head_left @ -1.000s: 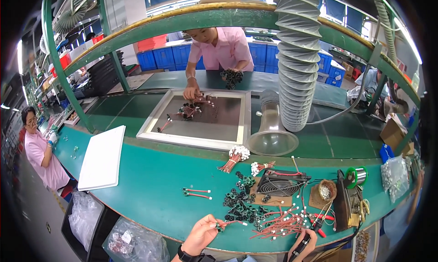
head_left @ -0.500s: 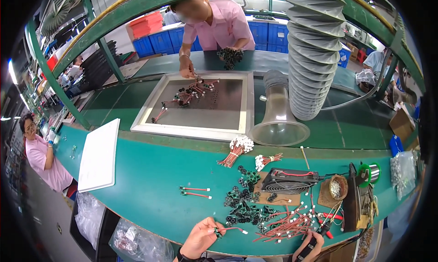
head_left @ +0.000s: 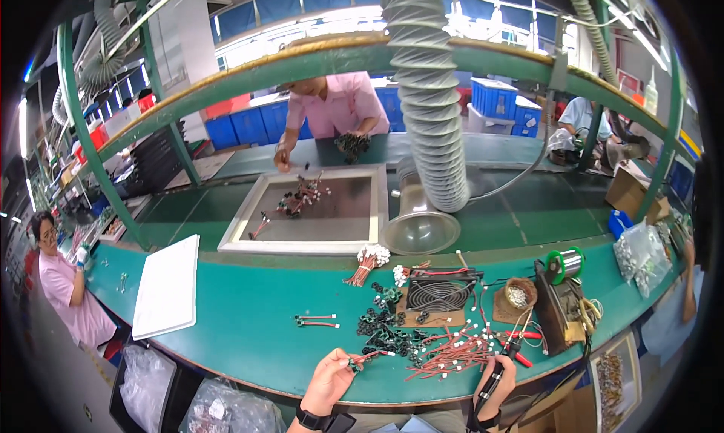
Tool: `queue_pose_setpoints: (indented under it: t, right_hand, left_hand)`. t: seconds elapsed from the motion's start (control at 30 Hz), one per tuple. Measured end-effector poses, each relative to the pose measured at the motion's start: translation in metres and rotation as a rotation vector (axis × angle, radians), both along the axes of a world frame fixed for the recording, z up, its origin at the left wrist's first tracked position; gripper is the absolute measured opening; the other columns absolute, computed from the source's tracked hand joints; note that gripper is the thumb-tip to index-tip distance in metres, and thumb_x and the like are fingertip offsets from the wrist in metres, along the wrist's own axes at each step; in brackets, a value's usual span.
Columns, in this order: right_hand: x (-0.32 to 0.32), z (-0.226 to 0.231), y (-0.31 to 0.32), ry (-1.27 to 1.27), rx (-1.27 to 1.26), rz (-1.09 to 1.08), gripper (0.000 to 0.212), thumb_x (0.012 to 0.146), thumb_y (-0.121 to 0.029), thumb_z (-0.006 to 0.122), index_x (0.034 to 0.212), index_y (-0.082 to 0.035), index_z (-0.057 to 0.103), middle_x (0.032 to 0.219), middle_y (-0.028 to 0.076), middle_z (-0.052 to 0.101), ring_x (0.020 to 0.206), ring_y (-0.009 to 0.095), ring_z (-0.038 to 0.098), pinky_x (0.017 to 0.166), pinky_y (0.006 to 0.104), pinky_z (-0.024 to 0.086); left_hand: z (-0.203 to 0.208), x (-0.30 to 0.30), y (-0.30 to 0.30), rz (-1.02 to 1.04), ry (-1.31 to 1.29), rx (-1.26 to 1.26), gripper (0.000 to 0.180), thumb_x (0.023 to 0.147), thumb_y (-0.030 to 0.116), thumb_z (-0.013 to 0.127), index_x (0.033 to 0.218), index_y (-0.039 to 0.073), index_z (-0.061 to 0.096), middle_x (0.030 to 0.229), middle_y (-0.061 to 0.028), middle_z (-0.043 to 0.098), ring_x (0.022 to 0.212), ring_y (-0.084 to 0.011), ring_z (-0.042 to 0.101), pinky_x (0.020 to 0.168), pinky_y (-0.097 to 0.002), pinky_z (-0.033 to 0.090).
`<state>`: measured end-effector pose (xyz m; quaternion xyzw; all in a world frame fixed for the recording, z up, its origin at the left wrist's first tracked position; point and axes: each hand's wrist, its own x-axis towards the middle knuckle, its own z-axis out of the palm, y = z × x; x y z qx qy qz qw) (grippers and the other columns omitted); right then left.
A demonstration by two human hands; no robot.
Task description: The person picks up a circuit board and a wire, joins them using a soldering iron, and sets the assembly aside. After repeating this process, the person gathers the completed assemblies by hand.
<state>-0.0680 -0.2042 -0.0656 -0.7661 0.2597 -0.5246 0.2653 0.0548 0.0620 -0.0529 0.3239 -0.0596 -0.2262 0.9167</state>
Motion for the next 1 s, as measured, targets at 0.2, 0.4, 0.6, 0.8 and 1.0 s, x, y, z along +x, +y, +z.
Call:
queue_pose_setpoints:
  t: [0.2, 0.4, 0.6, 0.8, 1.0]
  right_hand:
    - [-0.001, 0.004, 0.0, -0.01, -0.118, -0.011, 0.019, 0.071, 0.004, 0.066, 0.086, -0.003, 0.056, 0.073, 0.013, 0.056, 0.067, 0.03, 0.054, 0.062, 0.0373, 0.044]
    - [-0.006, 0.009, 0.004, 0.046, -0.079, 0.013, 0.015, 0.075, 0.002, 0.063, 0.087, -0.002, 0.055, 0.077, 0.013, 0.056, 0.071, 0.03, 0.056, 0.067, 0.0361, 0.044]
    - [-0.001, 0.009, 0.0, -0.007, -0.102, 0.01, 0.019, 0.072, 0.004, 0.065, 0.087, -0.003, 0.056, 0.072, 0.013, 0.056, 0.066, 0.03, 0.053, 0.062, 0.0366, 0.043]
    - [-0.001, 0.005, -0.002, 0.061, -0.049, 0.027, 0.016, 0.077, 0.003, 0.062, 0.088, -0.002, 0.053, 0.079, 0.013, 0.056, 0.069, 0.026, 0.056, 0.065, 0.0332, 0.046]
    - [-0.002, -0.004, -0.003, 0.07, -0.016, -0.003, 0.012, 0.081, 0.0, 0.059, 0.091, -0.002, 0.052, 0.078, 0.012, 0.057, 0.068, 0.021, 0.056, 0.062, 0.0303, 0.046]
  left_hand:
    - [0.007, -0.001, -0.004, 0.002, 0.001, -0.004, 0.006, 0.081, 0.006, 0.057, 0.08, 0.005, 0.051, 0.089, -0.0119, 0.061, 0.091, -0.0216, 0.053, 0.084, -0.0368, 0.04]
    - [0.012, -0.005, -0.003, -0.006, 0.01, 0.002, 0.007, 0.081, 0.006, 0.057, 0.079, 0.005, 0.05, 0.089, -0.0119, 0.061, 0.09, -0.0215, 0.053, 0.083, -0.0367, 0.039]
    - [0.009, -0.002, -0.003, -0.003, 0.012, 0.0, 0.007, 0.081, 0.006, 0.057, 0.08, 0.005, 0.05, 0.088, -0.0118, 0.061, 0.09, -0.0213, 0.053, 0.083, -0.0369, 0.039]
    - [0.01, -0.002, -0.004, 0.011, 0.01, -0.004, 0.007, 0.081, 0.007, 0.058, 0.08, 0.005, 0.051, 0.088, -0.0118, 0.061, 0.087, -0.0211, 0.054, 0.082, -0.0368, 0.04]
    - [0.013, 0.0, -0.005, 0.014, 0.033, -0.008, 0.007, 0.081, 0.007, 0.058, 0.08, 0.004, 0.051, 0.088, -0.0119, 0.061, 0.087, -0.0206, 0.054, 0.083, -0.0356, 0.041]
